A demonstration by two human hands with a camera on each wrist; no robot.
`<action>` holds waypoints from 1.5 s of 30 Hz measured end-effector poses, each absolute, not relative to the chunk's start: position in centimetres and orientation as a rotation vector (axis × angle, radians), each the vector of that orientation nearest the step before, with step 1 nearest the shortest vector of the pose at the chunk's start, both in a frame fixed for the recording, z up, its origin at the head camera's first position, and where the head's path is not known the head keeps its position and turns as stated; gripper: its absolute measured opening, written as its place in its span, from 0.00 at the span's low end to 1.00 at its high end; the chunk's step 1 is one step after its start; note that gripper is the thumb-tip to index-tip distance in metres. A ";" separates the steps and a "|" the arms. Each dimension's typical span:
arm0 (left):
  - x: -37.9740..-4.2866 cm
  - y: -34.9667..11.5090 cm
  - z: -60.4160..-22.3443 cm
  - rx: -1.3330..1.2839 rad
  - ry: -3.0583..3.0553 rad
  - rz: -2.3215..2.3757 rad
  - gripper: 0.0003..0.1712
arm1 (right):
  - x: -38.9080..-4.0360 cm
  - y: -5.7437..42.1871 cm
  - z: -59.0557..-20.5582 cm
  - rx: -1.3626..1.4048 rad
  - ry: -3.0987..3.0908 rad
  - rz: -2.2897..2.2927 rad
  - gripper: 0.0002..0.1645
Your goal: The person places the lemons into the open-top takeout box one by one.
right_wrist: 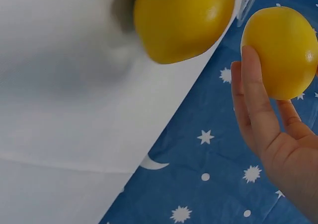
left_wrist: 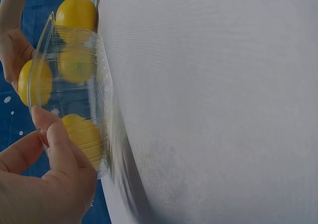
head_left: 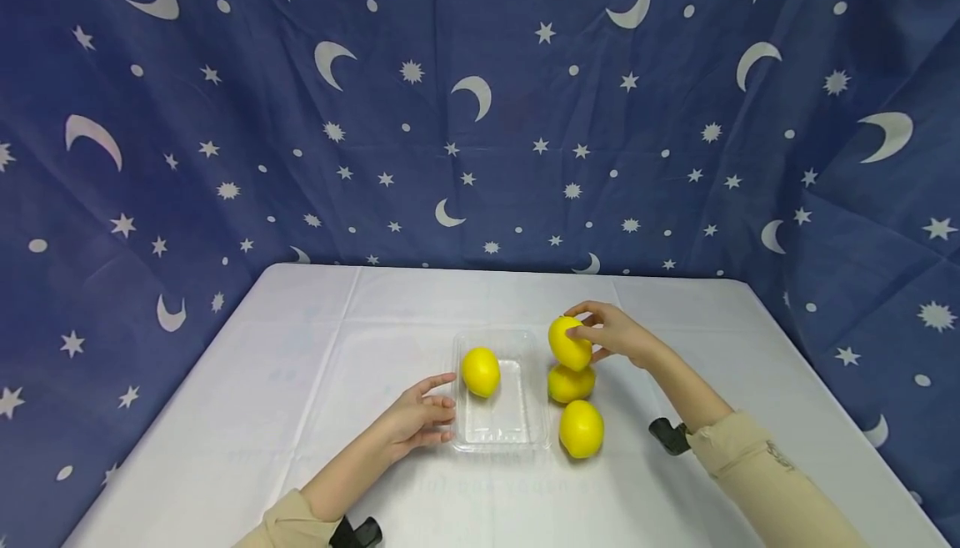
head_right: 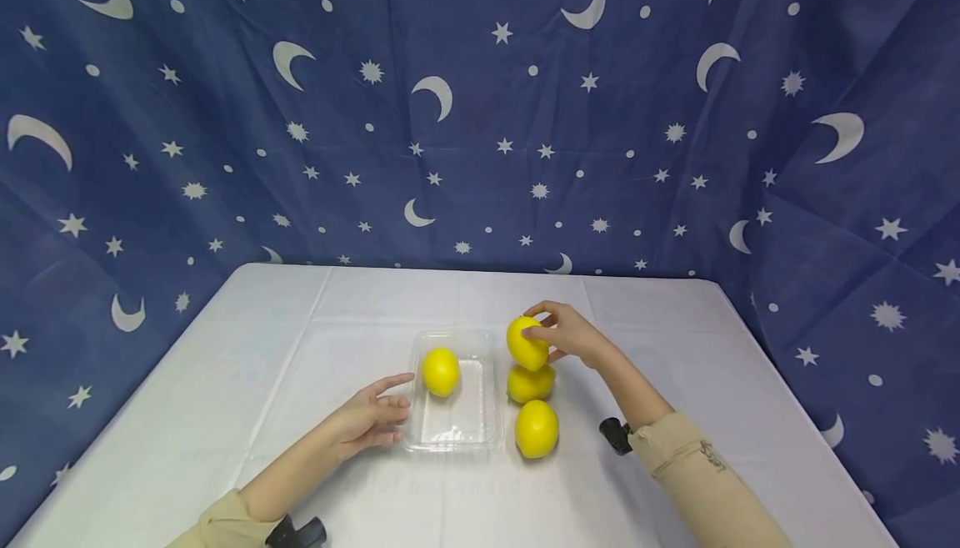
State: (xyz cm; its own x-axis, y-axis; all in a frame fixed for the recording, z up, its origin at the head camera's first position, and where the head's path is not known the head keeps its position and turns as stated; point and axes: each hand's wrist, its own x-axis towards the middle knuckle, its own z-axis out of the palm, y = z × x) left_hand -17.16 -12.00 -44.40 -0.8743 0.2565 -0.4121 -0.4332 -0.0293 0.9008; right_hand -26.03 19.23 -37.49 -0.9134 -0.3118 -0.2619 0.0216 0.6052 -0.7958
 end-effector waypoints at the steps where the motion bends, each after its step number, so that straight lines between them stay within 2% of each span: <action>1: -17.2 -12.0 -44.4 -0.184 1.788 1.953 0.33 | -26.1 19.1 -37.3 -0.235 2.462 -1.223 0.29; 35: -17.0 -11.8 -44.5 -0.164 1.773 1.970 0.33 | -25.2 12.2 -39.2 -0.241 2.582 -1.191 0.23; 45: -16.8 -11.6 -44.3 -0.193 1.812 1.956 0.30 | -24.6 10.6 -39.6 -0.351 2.777 -0.972 0.21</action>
State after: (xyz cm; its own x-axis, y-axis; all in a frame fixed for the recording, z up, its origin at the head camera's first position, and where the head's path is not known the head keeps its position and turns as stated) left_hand -16.82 -11.62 -44.29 -0.8826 0.2378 -0.4056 -0.4226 -0.0228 0.9060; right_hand -24.65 10.61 -39.57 -0.9562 -0.2786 -0.0892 -0.1622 0.7586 -0.6310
